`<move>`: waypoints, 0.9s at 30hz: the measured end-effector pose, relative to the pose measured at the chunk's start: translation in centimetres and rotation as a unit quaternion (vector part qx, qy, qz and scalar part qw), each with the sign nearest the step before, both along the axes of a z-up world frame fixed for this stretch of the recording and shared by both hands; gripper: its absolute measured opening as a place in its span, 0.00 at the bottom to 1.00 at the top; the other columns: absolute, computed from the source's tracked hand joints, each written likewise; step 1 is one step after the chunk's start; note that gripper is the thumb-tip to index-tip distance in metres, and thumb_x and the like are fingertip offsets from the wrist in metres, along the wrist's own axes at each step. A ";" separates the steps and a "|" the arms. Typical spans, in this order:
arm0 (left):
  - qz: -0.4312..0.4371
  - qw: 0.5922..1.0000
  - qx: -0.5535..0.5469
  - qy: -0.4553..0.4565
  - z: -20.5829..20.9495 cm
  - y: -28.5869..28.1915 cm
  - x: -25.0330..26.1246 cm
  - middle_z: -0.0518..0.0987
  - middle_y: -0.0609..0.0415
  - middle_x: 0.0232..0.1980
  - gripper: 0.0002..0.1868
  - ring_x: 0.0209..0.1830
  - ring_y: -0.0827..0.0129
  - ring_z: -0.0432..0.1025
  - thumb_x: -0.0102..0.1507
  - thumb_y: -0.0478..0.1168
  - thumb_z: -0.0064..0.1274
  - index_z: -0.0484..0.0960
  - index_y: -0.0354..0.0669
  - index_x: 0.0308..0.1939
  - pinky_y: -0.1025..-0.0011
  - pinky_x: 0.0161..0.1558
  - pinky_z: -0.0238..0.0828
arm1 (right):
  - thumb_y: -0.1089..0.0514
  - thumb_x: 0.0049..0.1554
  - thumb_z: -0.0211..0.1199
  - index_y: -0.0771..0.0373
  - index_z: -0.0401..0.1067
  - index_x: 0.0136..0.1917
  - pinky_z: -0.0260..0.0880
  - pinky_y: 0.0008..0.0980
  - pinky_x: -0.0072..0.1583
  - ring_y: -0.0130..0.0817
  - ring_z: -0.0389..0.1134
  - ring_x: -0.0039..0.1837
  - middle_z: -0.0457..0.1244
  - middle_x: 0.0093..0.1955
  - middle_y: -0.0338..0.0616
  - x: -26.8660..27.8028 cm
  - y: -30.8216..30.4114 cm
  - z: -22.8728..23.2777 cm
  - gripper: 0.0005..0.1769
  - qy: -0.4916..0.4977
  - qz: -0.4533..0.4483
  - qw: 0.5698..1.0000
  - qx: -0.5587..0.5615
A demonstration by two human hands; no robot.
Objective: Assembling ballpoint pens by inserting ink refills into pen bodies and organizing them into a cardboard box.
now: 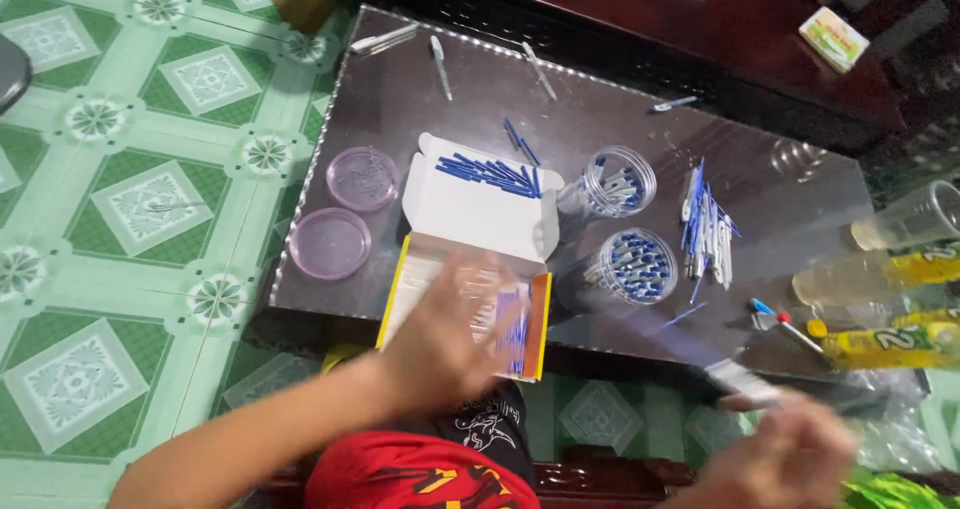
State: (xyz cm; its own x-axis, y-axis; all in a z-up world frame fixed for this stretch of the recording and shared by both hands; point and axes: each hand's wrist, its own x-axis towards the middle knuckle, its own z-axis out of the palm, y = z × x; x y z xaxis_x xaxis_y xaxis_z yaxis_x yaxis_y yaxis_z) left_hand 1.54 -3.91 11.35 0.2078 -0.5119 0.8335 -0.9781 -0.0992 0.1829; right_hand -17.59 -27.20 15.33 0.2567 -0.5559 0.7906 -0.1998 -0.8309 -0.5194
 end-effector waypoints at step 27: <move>0.032 0.944 0.306 0.119 -10.7 5.3 -9.0 0.76 0.49 0.35 0.23 0.29 0.54 0.74 0.63 0.42 0.49 0.74 0.38 0.62 0.58 0.18 0.70 | 0.49 0.66 0.46 0.57 0.57 0.28 0.47 0.38 0.36 0.31 0.53 0.29 0.52 0.26 0.35 1.9 7.4 -14.7 0.25 0.255 0.421 0.855 0.163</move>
